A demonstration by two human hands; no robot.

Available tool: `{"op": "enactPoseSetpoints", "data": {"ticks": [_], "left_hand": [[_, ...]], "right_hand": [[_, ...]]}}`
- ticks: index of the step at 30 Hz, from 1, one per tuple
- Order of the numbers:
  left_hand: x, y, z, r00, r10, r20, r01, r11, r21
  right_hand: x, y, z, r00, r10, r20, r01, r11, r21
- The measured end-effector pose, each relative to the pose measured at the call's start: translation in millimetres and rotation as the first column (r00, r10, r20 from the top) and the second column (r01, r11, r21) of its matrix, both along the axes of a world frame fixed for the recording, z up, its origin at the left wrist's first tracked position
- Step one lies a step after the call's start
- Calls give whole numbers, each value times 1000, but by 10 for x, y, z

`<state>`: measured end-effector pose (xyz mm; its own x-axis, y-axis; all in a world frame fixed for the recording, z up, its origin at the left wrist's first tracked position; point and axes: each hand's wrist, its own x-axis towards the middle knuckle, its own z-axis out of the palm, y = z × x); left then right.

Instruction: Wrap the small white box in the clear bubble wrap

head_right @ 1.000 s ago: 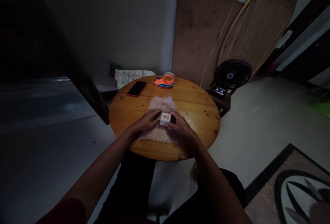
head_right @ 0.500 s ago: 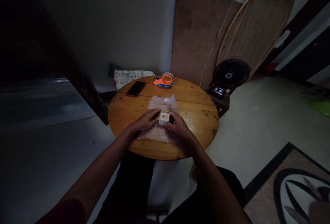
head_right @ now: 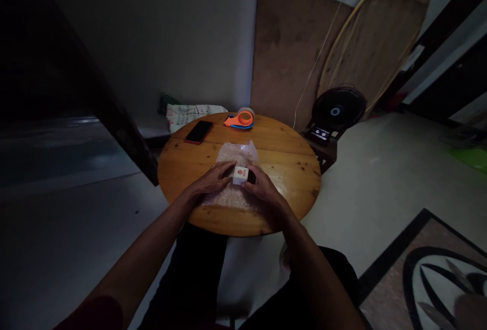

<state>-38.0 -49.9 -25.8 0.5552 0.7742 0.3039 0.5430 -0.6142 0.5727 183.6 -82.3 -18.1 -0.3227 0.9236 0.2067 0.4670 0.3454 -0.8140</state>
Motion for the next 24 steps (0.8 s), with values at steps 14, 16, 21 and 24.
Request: {"op": "enactPoseSetpoints", "data": {"ticks": [14, 16, 21, 24], "left_hand": [[4, 6, -34, 1000, 7, 26, -7, 1000, 0], [6, 8, -40, 999, 14, 30, -14, 1000, -7], [14, -1, -27, 999, 36, 32, -35, 999, -32], [24, 6, -18, 999, 34, 36, -32, 998, -51]], "right_hand": [[-22, -22, 54, 999, -5, 35, 3, 999, 43], [-34, -35, 72, 999, -13, 42, 11, 999, 53], [-48, -47, 68, 999, -22, 36, 20, 998, 51], [-48, -43, 48, 998, -36, 53, 31, 996, 86]]}}
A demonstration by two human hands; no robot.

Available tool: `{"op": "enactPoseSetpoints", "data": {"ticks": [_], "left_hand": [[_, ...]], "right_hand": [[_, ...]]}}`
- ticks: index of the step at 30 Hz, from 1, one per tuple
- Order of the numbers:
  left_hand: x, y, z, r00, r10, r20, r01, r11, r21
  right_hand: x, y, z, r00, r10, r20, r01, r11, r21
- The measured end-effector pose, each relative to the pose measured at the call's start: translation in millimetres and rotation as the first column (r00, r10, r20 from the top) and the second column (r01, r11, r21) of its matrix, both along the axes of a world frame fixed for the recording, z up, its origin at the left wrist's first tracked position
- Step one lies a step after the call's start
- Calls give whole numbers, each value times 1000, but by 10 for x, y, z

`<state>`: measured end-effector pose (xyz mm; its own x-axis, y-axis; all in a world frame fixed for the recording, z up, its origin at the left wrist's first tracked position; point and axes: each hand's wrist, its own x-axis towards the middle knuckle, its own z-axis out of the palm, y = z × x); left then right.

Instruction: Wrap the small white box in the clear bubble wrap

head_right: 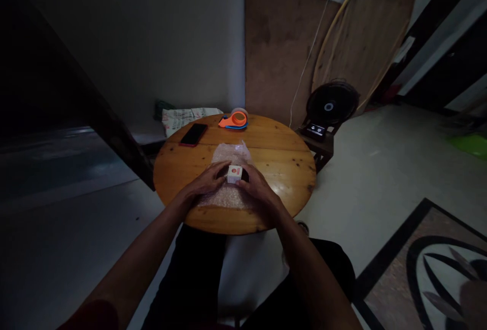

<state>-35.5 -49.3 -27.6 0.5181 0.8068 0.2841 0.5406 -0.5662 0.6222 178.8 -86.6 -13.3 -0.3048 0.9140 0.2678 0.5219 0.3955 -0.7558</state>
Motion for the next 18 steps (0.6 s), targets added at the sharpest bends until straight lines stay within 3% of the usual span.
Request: {"op": "enactPoseSetpoints", "data": {"ticks": [4, 7, 11, 16, 18], "left_hand": [[-3, 23, 39, 999, -13, -40, 13, 1000, -10], [-42, -16, 116, 995, 43, -89, -42, 999, 23], [-123, -270, 268, 977, 151, -151, -133, 983, 127], [-147, -769, 427, 943, 3, -332, 82, 966, 244], [-125, -907, 467, 913, -3, -408, 120, 957, 263]], "right_hand": [[-10, -4, -8, 1000, -15, 18, 15, 1000, 26], [-20, -30, 13, 1000, -16, -2, 16, 1000, 7], [-14, -62, 50, 997, 5, -78, -11, 997, -74], [10, -68, 104, 980, 62, -187, -89, 986, -144], [20, -72, 130, 976, 69, -205, -103, 982, -158]]}}
